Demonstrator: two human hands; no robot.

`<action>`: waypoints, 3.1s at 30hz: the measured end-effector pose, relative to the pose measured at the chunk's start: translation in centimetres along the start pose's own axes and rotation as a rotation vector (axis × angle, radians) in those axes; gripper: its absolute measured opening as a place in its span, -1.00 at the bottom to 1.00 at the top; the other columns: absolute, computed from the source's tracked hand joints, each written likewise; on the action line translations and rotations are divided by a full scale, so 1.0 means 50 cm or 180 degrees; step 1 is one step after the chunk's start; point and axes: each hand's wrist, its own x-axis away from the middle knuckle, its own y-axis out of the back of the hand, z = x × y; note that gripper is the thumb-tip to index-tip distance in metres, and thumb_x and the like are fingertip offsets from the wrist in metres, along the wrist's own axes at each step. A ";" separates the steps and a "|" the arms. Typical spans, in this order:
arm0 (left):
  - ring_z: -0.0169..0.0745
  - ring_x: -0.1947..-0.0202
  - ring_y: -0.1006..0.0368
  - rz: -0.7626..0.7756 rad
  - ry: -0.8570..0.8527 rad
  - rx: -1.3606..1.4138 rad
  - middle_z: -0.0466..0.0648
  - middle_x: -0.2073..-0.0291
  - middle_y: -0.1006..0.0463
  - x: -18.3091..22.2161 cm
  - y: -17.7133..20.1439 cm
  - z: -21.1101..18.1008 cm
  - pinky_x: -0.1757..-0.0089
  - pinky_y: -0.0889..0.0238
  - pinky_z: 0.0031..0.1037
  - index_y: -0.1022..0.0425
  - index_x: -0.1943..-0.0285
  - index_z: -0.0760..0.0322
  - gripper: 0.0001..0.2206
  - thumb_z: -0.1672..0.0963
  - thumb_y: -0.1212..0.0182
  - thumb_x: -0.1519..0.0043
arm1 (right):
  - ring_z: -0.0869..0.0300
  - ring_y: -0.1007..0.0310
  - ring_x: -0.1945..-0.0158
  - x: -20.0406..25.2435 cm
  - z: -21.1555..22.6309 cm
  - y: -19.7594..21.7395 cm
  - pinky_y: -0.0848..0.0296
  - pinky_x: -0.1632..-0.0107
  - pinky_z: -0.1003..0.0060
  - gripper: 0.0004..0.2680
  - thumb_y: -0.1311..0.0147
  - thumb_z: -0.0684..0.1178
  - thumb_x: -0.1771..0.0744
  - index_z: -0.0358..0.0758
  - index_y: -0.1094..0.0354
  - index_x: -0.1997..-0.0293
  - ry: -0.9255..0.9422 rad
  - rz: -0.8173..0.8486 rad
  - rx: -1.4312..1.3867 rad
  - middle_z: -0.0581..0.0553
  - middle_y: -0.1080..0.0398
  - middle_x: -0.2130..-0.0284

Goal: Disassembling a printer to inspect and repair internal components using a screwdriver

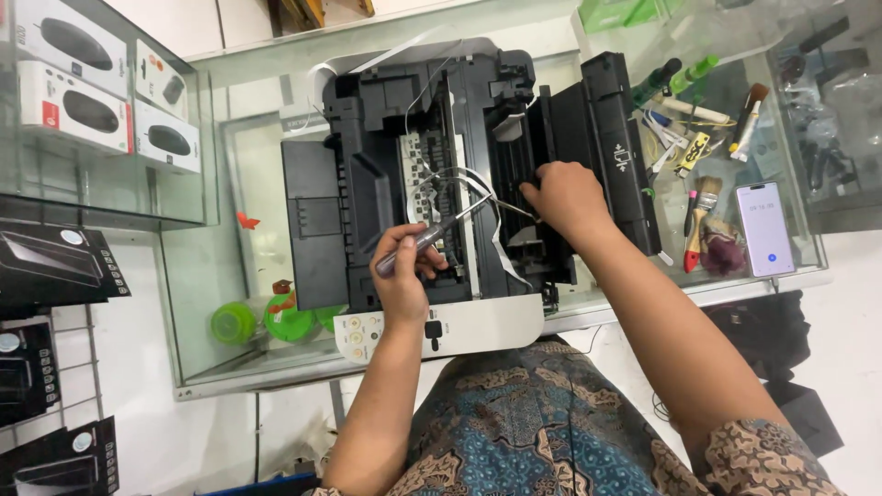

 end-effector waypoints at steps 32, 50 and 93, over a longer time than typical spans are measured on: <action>-0.24 0.79 -0.42 0.0386 -0.0103 -0.0724 0.11 0.73 -0.49 -0.082 -0.130 -0.119 0.70 -0.23 -0.60 -0.54 0.12 0.33 -0.88 0.19 -0.30 -0.22 | -0.03 -0.50 0.59 -0.047 -0.039 -0.061 -0.46 0.63 0.10 -0.72 -0.07 -0.04 -0.37 -0.42 -0.44 0.55 -0.0201 -0.0412 -0.0168 -0.32 -0.40 0.70; 0.00 0.51 -0.58 0.1444 -0.1882 -0.3050 -0.09 0.64 -0.56 -0.313 -0.297 -0.029 0.39 -0.42 -0.33 -0.57 0.22 -0.16 -0.85 -0.07 -0.33 -0.15 | -0.08 -0.55 0.52 -0.029 -0.031 -0.066 -0.51 0.55 -0.01 -0.78 -0.10 -0.09 -0.35 -0.43 -0.46 0.47 -0.0082 -0.0614 -0.0053 -0.33 -0.43 0.65; -0.06 0.59 -0.39 0.2966 -0.0849 -0.4243 -0.07 0.58 -0.43 -0.402 -0.484 -0.101 0.44 -0.17 -0.20 -0.25 0.48 0.14 -0.65 -0.01 -0.31 -0.21 | -0.41 -0.51 0.06 -0.051 -0.032 -0.068 -0.49 0.04 -0.19 -0.74 -0.08 0.09 -0.38 -0.36 -0.50 0.11 -0.0664 0.0281 -0.0260 -0.49 -0.52 0.21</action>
